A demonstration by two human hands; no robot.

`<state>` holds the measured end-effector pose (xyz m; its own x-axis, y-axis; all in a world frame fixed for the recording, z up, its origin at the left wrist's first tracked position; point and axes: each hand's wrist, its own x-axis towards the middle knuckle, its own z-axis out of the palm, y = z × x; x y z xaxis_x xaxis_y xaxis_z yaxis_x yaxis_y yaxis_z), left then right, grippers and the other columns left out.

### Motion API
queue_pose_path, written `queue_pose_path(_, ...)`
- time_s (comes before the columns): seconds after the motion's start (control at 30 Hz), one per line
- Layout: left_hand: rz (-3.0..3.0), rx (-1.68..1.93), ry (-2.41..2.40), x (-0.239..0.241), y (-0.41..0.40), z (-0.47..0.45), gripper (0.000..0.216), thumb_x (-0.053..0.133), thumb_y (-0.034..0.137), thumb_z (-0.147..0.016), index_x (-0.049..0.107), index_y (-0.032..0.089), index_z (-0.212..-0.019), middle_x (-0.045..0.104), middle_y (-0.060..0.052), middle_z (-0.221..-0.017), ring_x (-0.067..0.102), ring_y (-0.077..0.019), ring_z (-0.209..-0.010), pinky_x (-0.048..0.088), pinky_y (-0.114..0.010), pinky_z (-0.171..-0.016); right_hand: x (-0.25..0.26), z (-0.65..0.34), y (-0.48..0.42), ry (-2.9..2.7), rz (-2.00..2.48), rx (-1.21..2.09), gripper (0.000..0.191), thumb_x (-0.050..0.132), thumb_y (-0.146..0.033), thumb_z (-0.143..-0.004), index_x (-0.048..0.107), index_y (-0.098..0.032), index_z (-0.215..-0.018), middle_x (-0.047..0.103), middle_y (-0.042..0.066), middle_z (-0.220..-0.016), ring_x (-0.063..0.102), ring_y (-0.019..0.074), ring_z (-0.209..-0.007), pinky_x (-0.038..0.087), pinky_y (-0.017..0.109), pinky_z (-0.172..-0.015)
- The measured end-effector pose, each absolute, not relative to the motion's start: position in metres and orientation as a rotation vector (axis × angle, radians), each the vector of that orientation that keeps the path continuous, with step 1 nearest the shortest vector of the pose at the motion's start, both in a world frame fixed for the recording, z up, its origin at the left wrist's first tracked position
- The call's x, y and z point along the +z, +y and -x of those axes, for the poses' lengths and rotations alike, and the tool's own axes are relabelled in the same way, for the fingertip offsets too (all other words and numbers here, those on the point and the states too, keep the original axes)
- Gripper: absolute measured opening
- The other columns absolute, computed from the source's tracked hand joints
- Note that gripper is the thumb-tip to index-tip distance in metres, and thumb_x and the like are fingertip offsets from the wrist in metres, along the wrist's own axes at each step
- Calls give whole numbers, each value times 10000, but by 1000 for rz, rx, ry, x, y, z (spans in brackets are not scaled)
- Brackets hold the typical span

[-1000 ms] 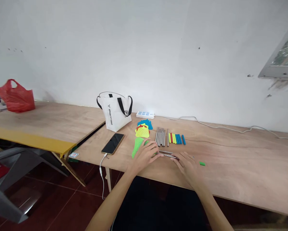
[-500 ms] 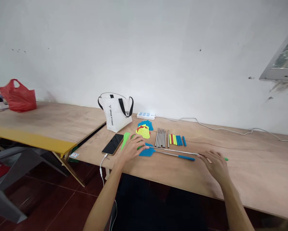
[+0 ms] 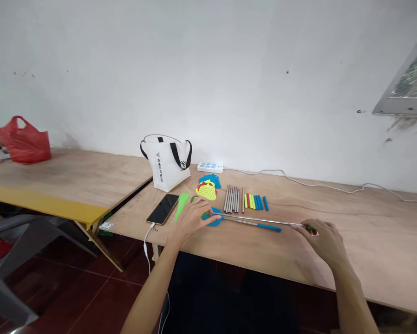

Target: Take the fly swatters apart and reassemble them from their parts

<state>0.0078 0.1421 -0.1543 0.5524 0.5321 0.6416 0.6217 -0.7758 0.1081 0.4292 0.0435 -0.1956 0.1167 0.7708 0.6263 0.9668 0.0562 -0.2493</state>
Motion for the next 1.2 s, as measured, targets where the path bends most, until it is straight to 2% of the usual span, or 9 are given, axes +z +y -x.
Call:
queue_pose_path(0.1, 2635, -1074, -966, -156, 140, -10, 413, 593, 514, -979, 634, 210, -704, 680, 15, -717, 579, -179, -850, 367, -383, -975, -192, -430, 40, -1708, 1768, -375, 637, 388, -775, -934, 665, -244, -716, 612, 25, -647, 554, 195, -634, 381, 356, -708)
queue_pose_path(0.27, 2646, -1025, -914, -147, 132, -8, 389, 564, 492, -1001, 657, 212, -747, 689, 9, -749, 564, -175, -844, 370, -369, -955, -184, -425, 34, -1689, 1737, -409, 682, 375, -826, -906, 643, -238, -689, 581, 17, -619, 535, 183, -609, 378, 358, -719)
queue_pose_path(0.4, 2597, -1033, -938, -140, 129, -3, 457, 576, 555, -973, 625, 204, -685, 623, 7, -668, 542, -165, -766, 384, -361, -927, -178, -418, 32, -1703, 1713, -422, 667, 397, -823, -903, 642, -240, -691, 569, 14, -608, 534, 184, -614, 367, 346, -694)
queue_pose_path(0.47, 2559, -1044, -944, -138, 128, -1, 463, 574, 535, -980, 610, 205, -657, 602, 11, -629, 528, -163, -739, 383, -354, -898, -176, -415, 31, -1698, 1700, -436, 653, 402, -806, -913, 640, -240, -691, 567, 15, -604, 534, 184, -614, 363, 343, -689)
queue_pose_path(0.63, 2504, -1068, -903, -133, 125, 2, 422, 584, 456, -994, 602, 211, -650, 583, 24, -584, 499, -158, -692, 367, -345, -845, -168, -409, 29, -1716, 1662, -480, 645, 390, -785, -933, 623, -239, -680, 548, 4, -584, 546, 177, -619, 370, 355, -751)
queue_pose_path(0.87, 2517, -1169, -898, -135, 125, -3, 419, 593, 505, -983, 660, 224, -680, 620, 30, -579, 520, -160, -698, 353, -354, -872, -151, -403, 17, -1717, 1651, -638, 645, 336, -746, -976, 577, -239, -657, 556, 10, -581, 545, 180, -633, 347, 362, -781)
queue_pose_path(1.03, 2571, -1167, -825, -142, 121, -22, 398, 574, 482, -1001, 668, 221, -716, 711, 33, -689, 546, -155, -731, 345, -352, -855, -147, -377, 21, -1852, 1570, -635, 531, 366, -574, -1045, 599, -236, -708, 647, 15, -669, 560, 165, -652, 334, 345, -797)
queue_pose_path(1.2, 2582, -1105, -785, -153, 112, -48, 398, 542, 453, -1025, 657, 214, -729, 699, 18, -663, 537, -158, -720, 328, -361, -821, -157, -325, 32, -2016, 1467, -610, 420, 358, -413, -1085, 594, -220, -795, 670, 20, -741, 583, 172, -731, 305, 339, -807)
